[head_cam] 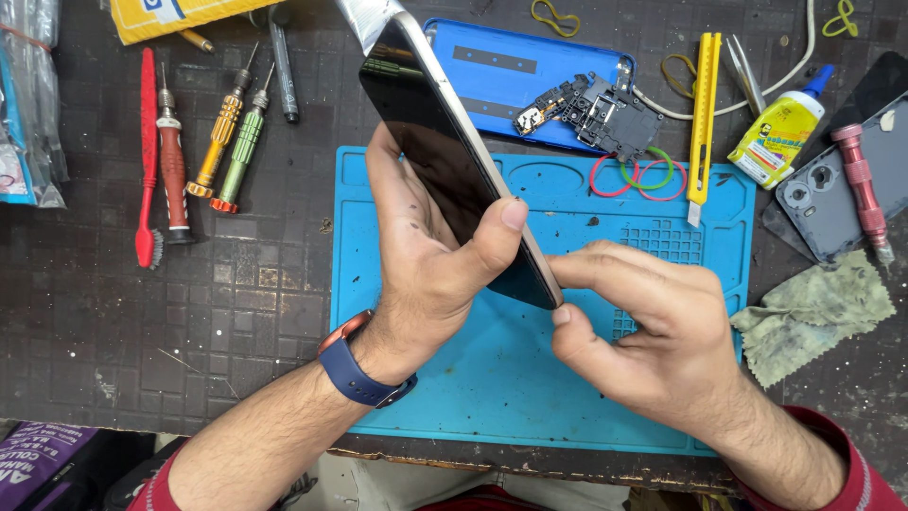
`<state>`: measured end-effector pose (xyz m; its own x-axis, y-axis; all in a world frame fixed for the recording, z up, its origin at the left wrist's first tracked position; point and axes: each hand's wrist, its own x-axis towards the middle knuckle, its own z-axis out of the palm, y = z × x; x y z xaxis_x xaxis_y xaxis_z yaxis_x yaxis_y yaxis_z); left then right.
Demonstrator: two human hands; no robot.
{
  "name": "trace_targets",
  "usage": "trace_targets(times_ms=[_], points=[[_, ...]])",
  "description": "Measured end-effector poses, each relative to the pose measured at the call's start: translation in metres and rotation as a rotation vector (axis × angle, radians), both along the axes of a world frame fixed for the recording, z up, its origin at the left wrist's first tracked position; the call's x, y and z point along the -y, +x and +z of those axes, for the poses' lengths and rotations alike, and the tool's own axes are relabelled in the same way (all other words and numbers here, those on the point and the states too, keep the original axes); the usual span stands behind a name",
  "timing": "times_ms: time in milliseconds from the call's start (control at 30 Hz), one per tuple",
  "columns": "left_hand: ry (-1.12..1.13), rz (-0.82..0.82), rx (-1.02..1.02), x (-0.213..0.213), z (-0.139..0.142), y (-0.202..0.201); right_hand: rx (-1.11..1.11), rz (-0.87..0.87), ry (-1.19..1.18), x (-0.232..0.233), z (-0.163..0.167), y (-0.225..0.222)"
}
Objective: The person uses a screwdriver to unscrew and tighten screws on the internal frame of a disassembled smartphone on a blue repair mat, working around the battery compartment. They then pick up the phone, align the screen assembly, and press it onto the body to reattach it.
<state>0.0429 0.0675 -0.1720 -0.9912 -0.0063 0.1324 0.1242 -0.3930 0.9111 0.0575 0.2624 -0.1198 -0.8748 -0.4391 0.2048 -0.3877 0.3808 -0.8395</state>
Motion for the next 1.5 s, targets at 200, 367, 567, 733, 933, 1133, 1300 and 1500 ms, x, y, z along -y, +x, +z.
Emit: trace_targets(times_ms=[200,367,567,733,933,1133,1300,1500], points=[[-0.013,-0.018,-0.014,0.001,0.004,0.002,-0.113,0.008,-0.017,0.005,-0.002,0.003],[-0.118,0.019,-0.072,0.004,0.010,0.004,-0.097,0.043,-0.035,0.003,-0.005,0.007],[-0.228,0.027,-0.169,0.003,0.011,0.007,0.210,0.038,-0.111,0.000,-0.008,0.006],[-0.307,-0.106,-0.175,0.005,0.016,0.008,0.397,0.056,-0.176,-0.001,-0.003,0.003],[-0.409,-0.149,-0.194,0.007,0.030,0.007,0.323,-0.096,-0.059,-0.005,-0.005,0.004],[-0.507,-0.171,-0.238,0.005,0.035,0.010,0.113,-0.093,0.068,-0.013,-0.012,0.003],[-0.630,-0.165,-0.282,0.008,0.038,0.010,0.115,-0.061,0.047,-0.015,-0.013,0.002],[-0.676,-0.192,-0.262,0.012,0.042,0.009,0.241,-0.096,-0.169,-0.007,0.001,-0.001]])
